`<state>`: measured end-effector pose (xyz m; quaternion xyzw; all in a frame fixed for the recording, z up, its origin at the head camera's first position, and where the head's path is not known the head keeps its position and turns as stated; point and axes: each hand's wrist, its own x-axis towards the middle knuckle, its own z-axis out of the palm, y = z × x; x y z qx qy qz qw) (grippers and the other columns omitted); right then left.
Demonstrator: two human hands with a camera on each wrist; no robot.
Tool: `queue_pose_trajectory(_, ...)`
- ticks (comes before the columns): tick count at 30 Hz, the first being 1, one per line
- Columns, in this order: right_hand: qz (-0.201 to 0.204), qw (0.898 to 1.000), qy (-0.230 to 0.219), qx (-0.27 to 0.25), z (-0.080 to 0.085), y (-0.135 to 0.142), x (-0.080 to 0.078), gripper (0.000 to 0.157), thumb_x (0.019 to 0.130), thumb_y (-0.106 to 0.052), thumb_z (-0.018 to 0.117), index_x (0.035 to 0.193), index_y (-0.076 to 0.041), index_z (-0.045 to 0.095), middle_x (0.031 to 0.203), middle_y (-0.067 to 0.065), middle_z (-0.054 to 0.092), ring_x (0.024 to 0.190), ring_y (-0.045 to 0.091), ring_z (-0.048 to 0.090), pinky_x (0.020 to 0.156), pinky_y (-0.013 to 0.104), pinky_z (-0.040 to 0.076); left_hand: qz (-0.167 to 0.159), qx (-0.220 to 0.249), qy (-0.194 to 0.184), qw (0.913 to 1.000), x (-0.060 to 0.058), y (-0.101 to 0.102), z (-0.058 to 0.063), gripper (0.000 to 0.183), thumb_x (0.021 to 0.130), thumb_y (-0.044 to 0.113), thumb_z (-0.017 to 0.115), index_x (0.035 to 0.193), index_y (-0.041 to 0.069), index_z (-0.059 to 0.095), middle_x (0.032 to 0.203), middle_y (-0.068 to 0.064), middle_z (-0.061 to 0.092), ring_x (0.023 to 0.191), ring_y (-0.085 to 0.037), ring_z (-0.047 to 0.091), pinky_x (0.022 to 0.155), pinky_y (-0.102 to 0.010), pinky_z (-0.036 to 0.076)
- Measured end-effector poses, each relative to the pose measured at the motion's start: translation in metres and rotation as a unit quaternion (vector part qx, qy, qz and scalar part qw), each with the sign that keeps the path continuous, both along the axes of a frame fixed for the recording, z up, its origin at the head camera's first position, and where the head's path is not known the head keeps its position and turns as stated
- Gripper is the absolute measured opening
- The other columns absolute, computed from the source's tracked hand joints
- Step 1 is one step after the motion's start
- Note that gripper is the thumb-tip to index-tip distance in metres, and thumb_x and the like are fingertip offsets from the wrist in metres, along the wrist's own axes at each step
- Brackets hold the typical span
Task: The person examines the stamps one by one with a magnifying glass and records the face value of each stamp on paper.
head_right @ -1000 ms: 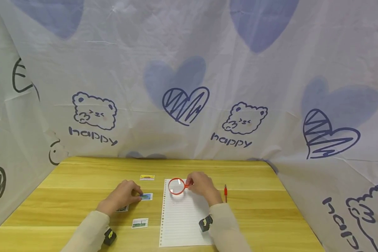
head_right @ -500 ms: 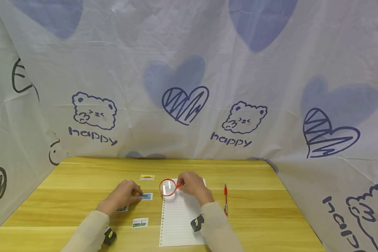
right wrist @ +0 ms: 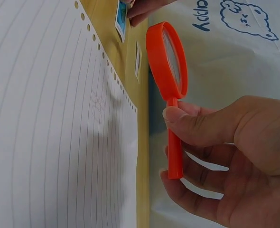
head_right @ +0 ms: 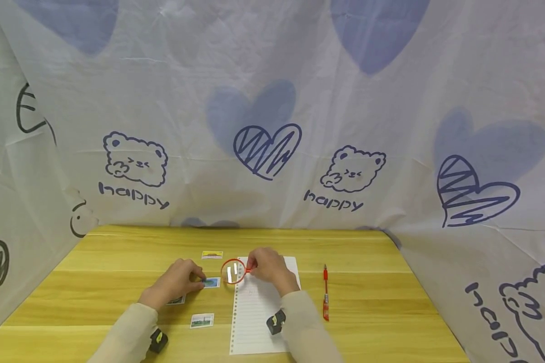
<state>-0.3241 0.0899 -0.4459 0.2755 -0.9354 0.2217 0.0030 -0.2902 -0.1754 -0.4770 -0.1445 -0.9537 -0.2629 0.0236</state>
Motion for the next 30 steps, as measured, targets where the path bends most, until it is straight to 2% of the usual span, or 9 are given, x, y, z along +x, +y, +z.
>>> queue_pose_trajectory(14,-0.002,1.000,-0.014,0.001,-0.002,-0.014,0.003,0.010,0.085,-0.002,0.081,0.085,-0.009,0.073,0.083,0.002,0.071,0.078,0.015,0.059,0.074,0.033,0.049,-0.001,0.000,-0.006,1.0000,-0.002,0.000,0.000,0.012,0.081,0.006,0.086,0.092,0.007,0.083,0.097,-0.006,0.079,0.086,-0.017,0.066,0.082,-0.041,0.059)
queue_pose_trajectory(30,-0.007,1.000,-0.028,0.010,-0.007,-0.026,0.004,0.010,0.085,-0.005,0.082,0.086,-0.012,0.075,0.083,0.000,0.072,0.076,0.009,0.056,0.071,0.026,0.047,-0.013,0.000,0.009,0.9999,-0.003,0.000,-0.002,0.011,0.080,0.005,0.086,0.091,0.006,0.082,0.096,-0.007,0.079,0.082,-0.016,0.066,0.077,-0.038,0.058)
